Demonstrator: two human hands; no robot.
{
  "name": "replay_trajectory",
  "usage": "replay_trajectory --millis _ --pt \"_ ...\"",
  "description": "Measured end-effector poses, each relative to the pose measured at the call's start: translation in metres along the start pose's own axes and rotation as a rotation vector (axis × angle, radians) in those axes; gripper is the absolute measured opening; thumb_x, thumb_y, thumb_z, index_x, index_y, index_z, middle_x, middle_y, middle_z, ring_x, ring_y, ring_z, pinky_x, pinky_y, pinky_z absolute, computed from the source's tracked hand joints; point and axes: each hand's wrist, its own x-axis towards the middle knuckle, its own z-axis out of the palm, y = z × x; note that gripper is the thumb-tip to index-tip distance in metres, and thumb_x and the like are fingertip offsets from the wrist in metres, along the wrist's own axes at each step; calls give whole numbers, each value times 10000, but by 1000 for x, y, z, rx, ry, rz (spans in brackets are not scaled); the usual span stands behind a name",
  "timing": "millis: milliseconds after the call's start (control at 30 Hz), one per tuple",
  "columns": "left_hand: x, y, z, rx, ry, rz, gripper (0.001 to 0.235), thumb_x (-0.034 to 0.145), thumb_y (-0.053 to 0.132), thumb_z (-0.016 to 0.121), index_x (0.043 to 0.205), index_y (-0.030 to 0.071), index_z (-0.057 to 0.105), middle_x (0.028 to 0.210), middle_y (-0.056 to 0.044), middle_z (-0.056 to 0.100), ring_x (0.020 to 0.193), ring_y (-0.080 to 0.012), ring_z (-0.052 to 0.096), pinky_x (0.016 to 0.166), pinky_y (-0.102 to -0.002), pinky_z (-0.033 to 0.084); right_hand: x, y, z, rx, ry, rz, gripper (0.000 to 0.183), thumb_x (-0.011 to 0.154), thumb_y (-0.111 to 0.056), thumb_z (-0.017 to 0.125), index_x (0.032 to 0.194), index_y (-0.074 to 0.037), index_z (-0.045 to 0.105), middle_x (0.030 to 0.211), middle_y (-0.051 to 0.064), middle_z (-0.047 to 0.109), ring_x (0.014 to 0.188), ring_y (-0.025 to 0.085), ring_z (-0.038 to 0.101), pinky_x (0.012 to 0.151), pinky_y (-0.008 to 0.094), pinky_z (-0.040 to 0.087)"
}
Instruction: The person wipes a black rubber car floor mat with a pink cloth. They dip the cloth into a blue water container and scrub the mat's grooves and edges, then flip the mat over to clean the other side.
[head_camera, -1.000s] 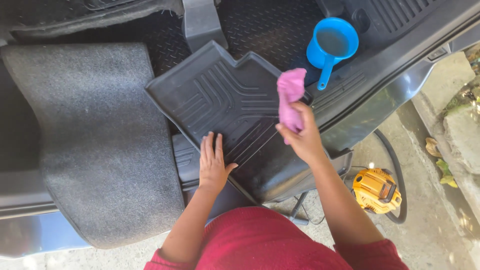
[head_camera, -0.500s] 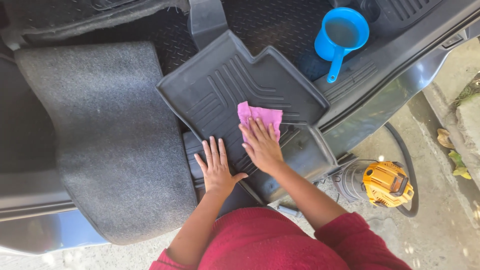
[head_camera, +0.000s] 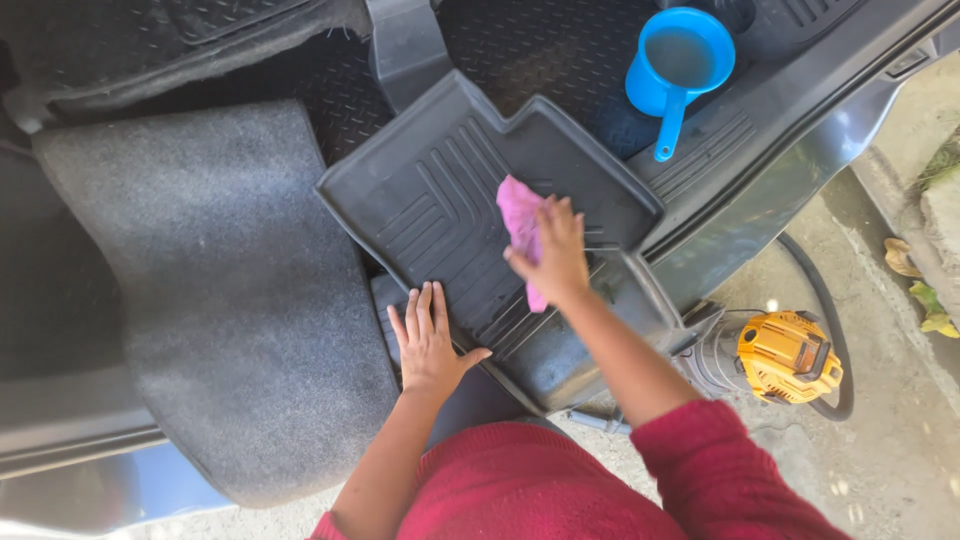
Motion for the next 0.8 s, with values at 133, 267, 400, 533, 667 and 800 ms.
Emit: replay_trajectory --millis 133,267,400,533,667,800 --pt "-1 1 6 18 43 11 1385 684 786 735 1625 72 14 1682 -161 -53 1551 -359 -90 1243 -588 -61 -55 -58 6 56 -43 -119 663 795 -229 759 1417 -60 602 1516 196 531 1465 394 426 1205 557 266" --pt "6 -1 15 10 24 8 1401 663 734 783 1617 44 23 1690 -178 -66 1554 -360 -116 1256 -547 -86 -78 -77 16 257 41 -416 471 947 -272 592 1356 -43 640 1518 172 547 1465 359 446 1230 511 281" --pt "4 0 12 40 48 -10 1398 671 794 739 1625 71 18 1697 -141 -82 1552 -338 -139 1239 -551 -112 -57 -15 -5 457 -126 -474 542 1085 -324 309 1473 -28 545 1399 141 651 1415 355 500 1233 490 304" --pt "3 1 6 42 6 -10 1376 706 790 722 1626 69 -5 1695 -150 -95 1549 -348 -147 1231 -561 -87 -21 120 7 290 26 -377 404 1045 -230 455 1345 -21 628 1348 140 642 1369 359 520 1185 465 348" --pt "3 1 9 26 61 5 1400 685 770 754 1629 64 0 1697 -154 -92 1552 -355 -131 1222 -583 -71 -11 142 9 -128 209 -69 322 891 -137 679 1201 -74 738 1170 104 567 1126 328 520 963 423 444" --pt "6 1 14 53 69 -1 1423 666 796 749 1628 70 -8 1695 -152 -102 1549 -349 -149 1215 -600 -78 -32 -30 -49 736 53 453 326 1075 -294 417 1109 -56 638 820 46 454 747 212 468 765 330 471"
